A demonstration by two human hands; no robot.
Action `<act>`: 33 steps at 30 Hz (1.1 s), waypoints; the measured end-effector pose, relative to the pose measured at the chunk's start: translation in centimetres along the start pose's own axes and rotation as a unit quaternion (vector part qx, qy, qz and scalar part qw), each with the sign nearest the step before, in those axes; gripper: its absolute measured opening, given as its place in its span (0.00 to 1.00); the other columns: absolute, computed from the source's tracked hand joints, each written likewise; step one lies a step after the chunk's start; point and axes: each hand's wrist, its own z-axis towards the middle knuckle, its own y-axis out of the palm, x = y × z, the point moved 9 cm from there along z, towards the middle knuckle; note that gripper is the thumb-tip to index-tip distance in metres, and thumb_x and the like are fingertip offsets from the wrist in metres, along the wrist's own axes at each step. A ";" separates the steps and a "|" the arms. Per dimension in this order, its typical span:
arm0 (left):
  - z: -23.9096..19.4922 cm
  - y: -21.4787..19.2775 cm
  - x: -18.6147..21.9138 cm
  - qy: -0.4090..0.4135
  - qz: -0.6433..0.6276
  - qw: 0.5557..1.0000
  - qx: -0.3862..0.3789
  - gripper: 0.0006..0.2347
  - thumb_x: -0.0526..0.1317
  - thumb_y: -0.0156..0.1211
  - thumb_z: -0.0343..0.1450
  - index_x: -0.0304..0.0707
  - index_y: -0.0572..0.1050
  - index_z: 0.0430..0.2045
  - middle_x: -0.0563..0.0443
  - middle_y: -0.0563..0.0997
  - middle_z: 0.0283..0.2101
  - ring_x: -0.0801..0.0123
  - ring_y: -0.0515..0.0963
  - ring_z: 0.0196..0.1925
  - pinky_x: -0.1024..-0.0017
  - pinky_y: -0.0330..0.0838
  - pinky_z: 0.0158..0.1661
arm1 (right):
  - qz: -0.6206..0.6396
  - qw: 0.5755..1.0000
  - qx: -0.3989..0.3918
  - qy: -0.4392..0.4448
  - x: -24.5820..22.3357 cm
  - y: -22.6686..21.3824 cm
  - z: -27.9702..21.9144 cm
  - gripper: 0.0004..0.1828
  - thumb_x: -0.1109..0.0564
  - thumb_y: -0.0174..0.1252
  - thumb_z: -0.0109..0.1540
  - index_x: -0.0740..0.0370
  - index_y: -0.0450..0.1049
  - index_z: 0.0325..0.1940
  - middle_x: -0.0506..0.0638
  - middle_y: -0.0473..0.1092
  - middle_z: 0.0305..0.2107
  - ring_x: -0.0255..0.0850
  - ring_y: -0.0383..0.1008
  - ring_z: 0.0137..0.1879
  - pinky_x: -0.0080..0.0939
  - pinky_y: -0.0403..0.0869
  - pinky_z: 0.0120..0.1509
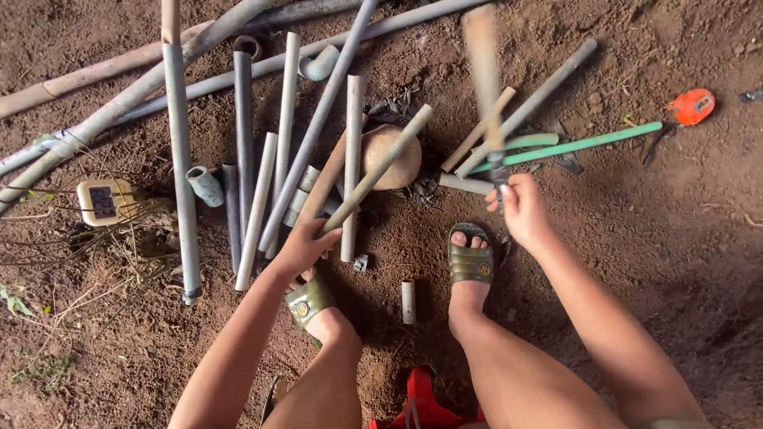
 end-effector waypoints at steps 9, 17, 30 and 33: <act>-0.8 0.7 0.0 -0.059 0.005 0.998 0.001 0.19 0.58 0.53 0.68 0.40 0.72 0.23 0.52 0.73 0.20 0.69 0.74 0.23 0.72 0.66 0.32 | -0.185 0.967 -0.149 0.089 0.0 5.5 -1.8 0.16 0.58 0.41 0.67 0.71 0.59 0.56 0.59 0.71 0.25 0.40 0.74 0.25 0.34 0.73 0.26; -0.1 -0.4 -0.3 -0.067 -0.022 0.997 0.005 0.19 0.58 0.53 0.69 0.40 0.75 0.24 0.52 0.70 0.18 0.69 0.72 0.22 0.71 0.67 0.30 | -0.297 0.941 -0.159 0.025 -1.5 6.1 -2.1 0.17 0.53 0.40 0.66 0.63 0.62 0.56 0.59 0.72 0.25 0.47 0.77 0.26 0.45 0.75 0.31; -0.9 -2.1 2.5 -0.077 -0.043 0.996 0.002 0.20 0.57 0.56 0.67 0.34 0.77 0.26 0.49 0.66 0.13 0.69 0.68 0.17 0.74 0.65 0.23 | -0.316 0.932 -0.180 0.012 -1.2 7.0 -2.2 0.16 0.50 0.34 0.65 0.54 0.58 0.55 0.64 0.73 0.23 0.59 0.76 0.31 0.58 0.74 0.38; -1.0 -2.1 2.6 -0.087 -0.075 0.993 0.004 0.20 0.55 0.55 0.68 0.32 0.77 0.27 0.50 0.64 0.12 0.71 0.66 0.16 0.76 0.61 0.21 | -0.303 0.935 -0.183 0.021 -1.6 7.3 -2.6 0.17 0.47 0.33 0.65 0.53 0.58 0.54 0.59 0.74 0.23 0.55 0.77 0.30 0.55 0.75 0.37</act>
